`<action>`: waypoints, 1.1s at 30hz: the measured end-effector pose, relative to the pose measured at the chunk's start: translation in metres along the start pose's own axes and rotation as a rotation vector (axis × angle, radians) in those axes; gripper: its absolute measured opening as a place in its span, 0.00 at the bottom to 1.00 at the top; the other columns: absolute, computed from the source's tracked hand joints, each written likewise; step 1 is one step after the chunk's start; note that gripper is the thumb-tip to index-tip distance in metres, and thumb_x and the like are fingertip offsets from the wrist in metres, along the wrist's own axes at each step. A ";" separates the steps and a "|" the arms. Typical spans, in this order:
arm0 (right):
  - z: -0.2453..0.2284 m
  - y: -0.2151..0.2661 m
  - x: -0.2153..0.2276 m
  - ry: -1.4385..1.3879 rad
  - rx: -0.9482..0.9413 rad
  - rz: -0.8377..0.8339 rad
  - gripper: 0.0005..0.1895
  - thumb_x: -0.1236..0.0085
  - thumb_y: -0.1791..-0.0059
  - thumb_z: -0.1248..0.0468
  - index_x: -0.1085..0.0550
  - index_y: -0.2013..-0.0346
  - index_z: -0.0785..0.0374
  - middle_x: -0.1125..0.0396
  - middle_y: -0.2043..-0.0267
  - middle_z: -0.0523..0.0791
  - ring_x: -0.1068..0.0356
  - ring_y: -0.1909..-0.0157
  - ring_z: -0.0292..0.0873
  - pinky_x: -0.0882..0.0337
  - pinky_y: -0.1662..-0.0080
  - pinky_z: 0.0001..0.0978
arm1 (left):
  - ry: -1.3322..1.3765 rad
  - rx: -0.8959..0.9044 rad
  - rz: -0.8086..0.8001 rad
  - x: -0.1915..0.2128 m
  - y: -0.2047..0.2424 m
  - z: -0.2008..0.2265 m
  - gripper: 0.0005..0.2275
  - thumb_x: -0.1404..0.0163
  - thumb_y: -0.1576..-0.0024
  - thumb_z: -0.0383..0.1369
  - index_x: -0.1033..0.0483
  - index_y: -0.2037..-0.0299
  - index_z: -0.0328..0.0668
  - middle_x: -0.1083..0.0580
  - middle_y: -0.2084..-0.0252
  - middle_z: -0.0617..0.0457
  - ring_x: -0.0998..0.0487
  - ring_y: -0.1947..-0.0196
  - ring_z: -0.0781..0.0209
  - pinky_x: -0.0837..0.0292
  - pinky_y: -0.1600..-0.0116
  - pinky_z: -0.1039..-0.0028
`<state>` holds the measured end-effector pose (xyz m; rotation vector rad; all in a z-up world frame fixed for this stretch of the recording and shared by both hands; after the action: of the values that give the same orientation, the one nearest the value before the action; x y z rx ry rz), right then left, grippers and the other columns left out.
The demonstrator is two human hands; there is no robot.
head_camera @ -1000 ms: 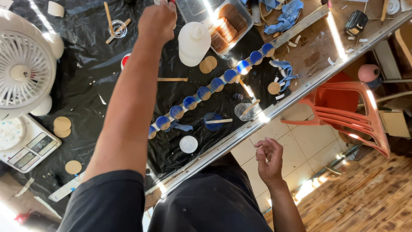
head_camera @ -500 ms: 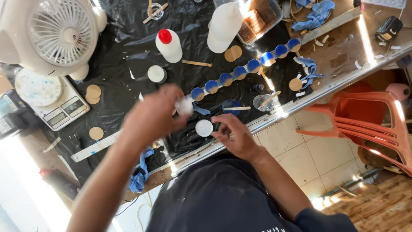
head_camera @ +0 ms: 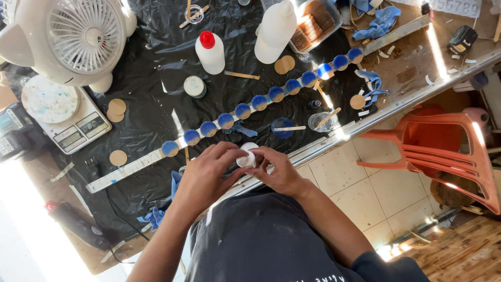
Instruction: The person pours a white liquid from a small bottle into a white cup and stirs the contents with a wooden stick. They then pick up a second white cup and stir its contents with the same stick. The person continues to stir the mixture in the first cup for the remainder of the clip.
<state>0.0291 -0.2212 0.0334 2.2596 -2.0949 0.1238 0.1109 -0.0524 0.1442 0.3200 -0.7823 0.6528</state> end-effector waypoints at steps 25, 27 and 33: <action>0.012 0.000 -0.004 -0.215 -0.070 -0.183 0.25 0.35 0.49 0.64 0.28 0.38 0.65 0.25 0.55 0.50 0.27 0.55 0.40 0.25 0.54 0.37 | 0.700 0.452 0.303 -0.025 0.026 -0.040 0.07 0.47 0.39 0.29 0.19 0.53 0.37 0.20 0.63 0.43 0.16 0.64 0.49 0.19 0.55 0.64; 0.008 -0.001 -0.003 -0.211 -0.045 -0.182 0.21 0.37 0.48 0.66 0.28 0.41 0.66 0.25 0.56 0.53 0.26 0.56 0.44 0.26 0.55 0.41 | 0.846 0.577 0.317 -0.032 0.031 -0.047 0.09 0.48 0.37 0.31 0.20 0.53 0.34 0.19 0.63 0.40 0.15 0.63 0.50 0.19 0.53 0.62; 0.022 -0.001 -0.008 -0.194 -0.050 -0.175 0.20 0.36 0.49 0.68 0.27 0.43 0.64 0.24 0.53 0.52 0.25 0.52 0.45 0.26 0.55 0.39 | 1.165 0.744 0.254 -0.072 0.042 -0.068 0.19 0.53 0.35 0.36 0.28 0.43 0.22 0.24 0.53 0.29 0.19 0.53 0.39 0.19 0.50 0.53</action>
<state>0.0297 -0.2154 0.0109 2.5009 -1.9450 -0.1608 0.0829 -0.0172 0.0468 0.4355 0.5756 1.1878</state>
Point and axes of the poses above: each hand's wrist, its own y-axis away from the middle knuckle, its own x-axis out of the back of the hand, z = x × y, the point moved 4 cm from there along -y, towards the middle knuckle
